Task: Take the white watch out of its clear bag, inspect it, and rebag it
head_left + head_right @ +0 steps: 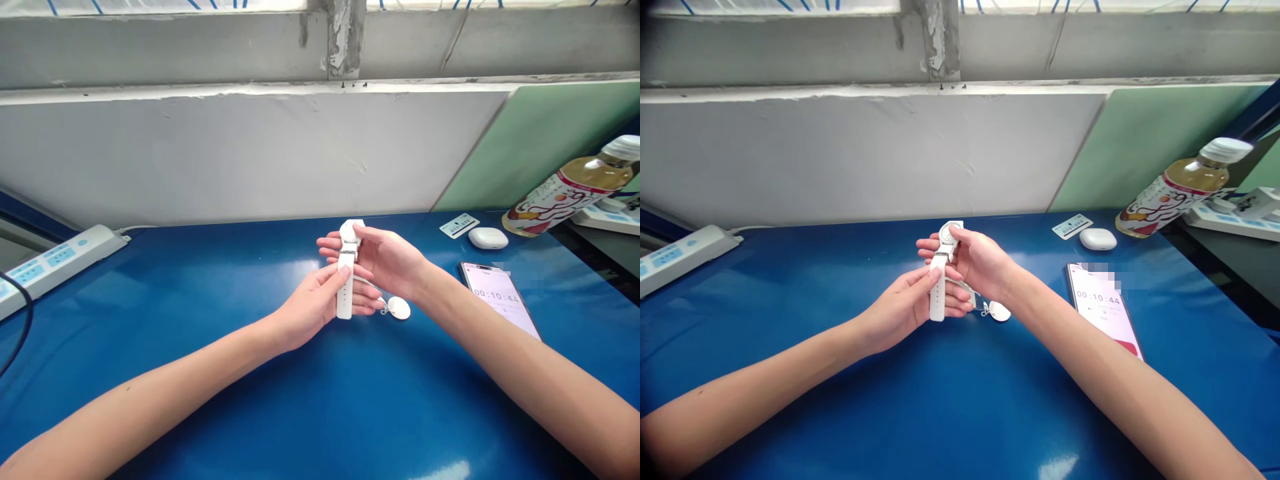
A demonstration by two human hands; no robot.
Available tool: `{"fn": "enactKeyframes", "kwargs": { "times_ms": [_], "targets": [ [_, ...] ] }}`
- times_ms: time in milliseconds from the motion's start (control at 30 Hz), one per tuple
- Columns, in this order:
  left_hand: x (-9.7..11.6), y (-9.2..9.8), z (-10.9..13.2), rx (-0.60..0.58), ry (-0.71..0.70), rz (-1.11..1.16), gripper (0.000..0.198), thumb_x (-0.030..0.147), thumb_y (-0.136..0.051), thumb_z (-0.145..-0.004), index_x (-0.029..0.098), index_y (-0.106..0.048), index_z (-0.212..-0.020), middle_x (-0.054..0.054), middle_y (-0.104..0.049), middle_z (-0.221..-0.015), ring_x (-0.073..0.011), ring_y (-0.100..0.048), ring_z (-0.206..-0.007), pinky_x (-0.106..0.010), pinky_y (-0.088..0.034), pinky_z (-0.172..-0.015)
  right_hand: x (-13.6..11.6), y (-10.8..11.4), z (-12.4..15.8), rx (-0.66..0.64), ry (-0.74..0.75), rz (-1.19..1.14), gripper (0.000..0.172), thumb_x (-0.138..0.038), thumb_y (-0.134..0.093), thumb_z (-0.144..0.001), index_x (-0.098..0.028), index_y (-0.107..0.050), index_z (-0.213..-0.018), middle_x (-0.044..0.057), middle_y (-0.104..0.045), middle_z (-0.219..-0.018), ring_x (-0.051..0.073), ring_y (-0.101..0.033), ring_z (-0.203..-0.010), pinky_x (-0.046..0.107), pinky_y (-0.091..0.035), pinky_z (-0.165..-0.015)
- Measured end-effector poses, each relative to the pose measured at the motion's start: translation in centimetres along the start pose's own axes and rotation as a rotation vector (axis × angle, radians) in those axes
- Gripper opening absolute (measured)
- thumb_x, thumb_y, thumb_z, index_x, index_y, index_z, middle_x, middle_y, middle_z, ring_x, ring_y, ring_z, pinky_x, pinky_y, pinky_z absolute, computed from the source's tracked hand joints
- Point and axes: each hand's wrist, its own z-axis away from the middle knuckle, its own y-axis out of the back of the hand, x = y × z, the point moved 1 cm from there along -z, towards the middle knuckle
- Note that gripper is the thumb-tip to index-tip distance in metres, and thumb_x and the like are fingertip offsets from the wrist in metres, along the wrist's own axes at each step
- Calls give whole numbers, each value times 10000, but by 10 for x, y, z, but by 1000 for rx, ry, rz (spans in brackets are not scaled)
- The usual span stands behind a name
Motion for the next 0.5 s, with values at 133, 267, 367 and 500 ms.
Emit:
{"fn": "enactKeyframes", "kwargs": {
  "times_ms": [133,267,367,500],
  "targets": [
    [2,0,0,-25,90,19,310,376,-594,-983,81,-676,-1028,-171,-757,-951,-259,-752,-875,-393,-573,-854,-3,1,-1,-78,87,17,389,-302,-345,-1031,-96,-666,-1102,147,-741,-1141,210,-721,-959,352,-549,-895],
    [2,-2,1,-88,244,23,341,385,-581,-978,62,-689,-1001,-207,-750,-983,-297,-750,-898,-415,-580,-827,-1,3,-3,-116,71,47,444,-339,-319,-1036,-91,-685,-1080,155,-753,-1096,225,-721,-969,362,-554,-882],
    [5,-4,1,-48,295,13,346,341,-510,-1004,52,-696,-968,-215,-751,-961,-296,-753,-877,-415,-587,-801,1,5,-5,-127,54,59,496,-390,-306,-1035,-83,-694,-1062,169,-756,-1080,233,-719,-968,369,-548,-896],
    [8,-6,0,35,318,-3,368,277,-429,-1026,40,-698,-945,-221,-754,-934,-273,-756,-847,-395,-591,-793,0,7,-5,-145,57,67,543,-428,-285,-1030,-72,-693,-1073,183,-752,-1086,239,-719,-953,379,-541,-909]
  ]
}}
